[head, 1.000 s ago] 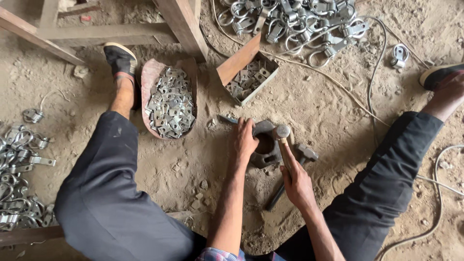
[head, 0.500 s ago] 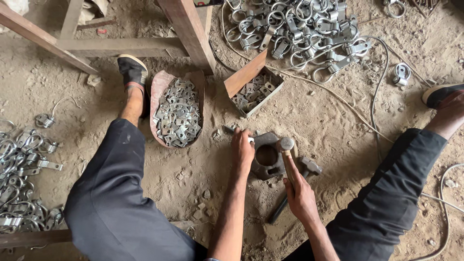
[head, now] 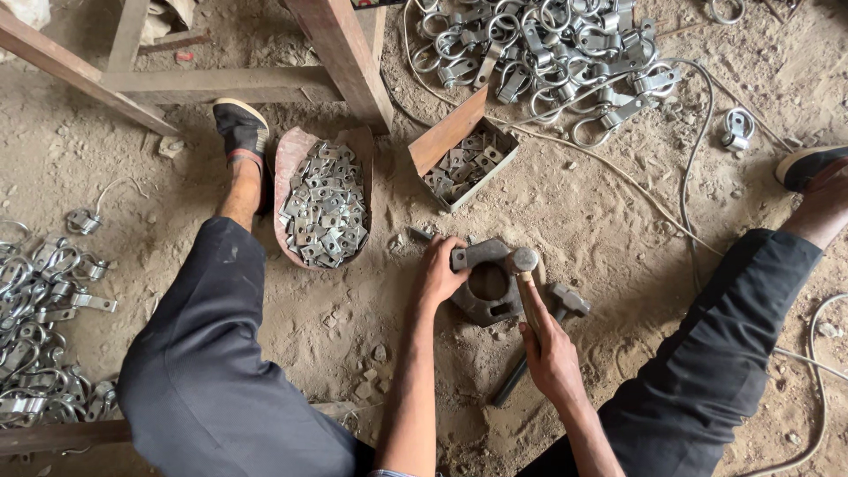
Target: The person sits on the ground and repeatedly hammers small metal pieces placed on a metal anvil. They pick up individual metal parts from a nearby container, position them on the anvil, and strike them with a hammer. The person continues this repetitive process throughout the video.
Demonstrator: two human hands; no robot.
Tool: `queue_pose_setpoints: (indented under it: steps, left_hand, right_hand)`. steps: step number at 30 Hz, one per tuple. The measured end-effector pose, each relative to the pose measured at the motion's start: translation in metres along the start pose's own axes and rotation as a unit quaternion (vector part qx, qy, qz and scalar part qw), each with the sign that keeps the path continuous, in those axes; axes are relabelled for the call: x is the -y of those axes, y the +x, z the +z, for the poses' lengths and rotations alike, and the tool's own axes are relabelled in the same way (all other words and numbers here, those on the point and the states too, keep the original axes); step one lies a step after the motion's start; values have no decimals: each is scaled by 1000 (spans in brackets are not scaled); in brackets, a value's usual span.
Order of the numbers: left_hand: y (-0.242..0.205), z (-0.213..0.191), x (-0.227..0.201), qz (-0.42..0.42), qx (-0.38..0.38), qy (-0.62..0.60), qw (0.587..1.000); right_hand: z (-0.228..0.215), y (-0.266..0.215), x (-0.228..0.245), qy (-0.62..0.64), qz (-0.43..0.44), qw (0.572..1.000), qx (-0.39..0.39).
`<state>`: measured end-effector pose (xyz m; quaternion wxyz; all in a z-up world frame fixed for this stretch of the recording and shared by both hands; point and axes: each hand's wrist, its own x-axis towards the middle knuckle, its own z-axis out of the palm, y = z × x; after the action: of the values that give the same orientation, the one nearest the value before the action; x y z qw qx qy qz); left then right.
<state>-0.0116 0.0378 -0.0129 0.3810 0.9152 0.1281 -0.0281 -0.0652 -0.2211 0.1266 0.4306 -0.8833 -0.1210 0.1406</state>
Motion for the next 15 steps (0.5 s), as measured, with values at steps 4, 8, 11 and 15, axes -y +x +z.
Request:
queue_pose_setpoints:
  steps: [4, 8, 11, 15]
  left_hand:
    - [5, 23, 8, 43, -75, -39, 995]
    - [-5, 22, -16, 75, -126, -98, 984]
    - [-35, 22, -38, 88, -172, -68, 979]
    - [-34, 17, -51, 81, -192, -78, 975]
  right_hand:
    - [2, 1, -3, -1, 6, 1000, 6]
    - [3, 0, 1, -4, -57, 998, -22]
    - [-2, -2, 0, 33, -39, 999, -3]
    - [-3, 0, 5, 8, -8, 1000, 8]
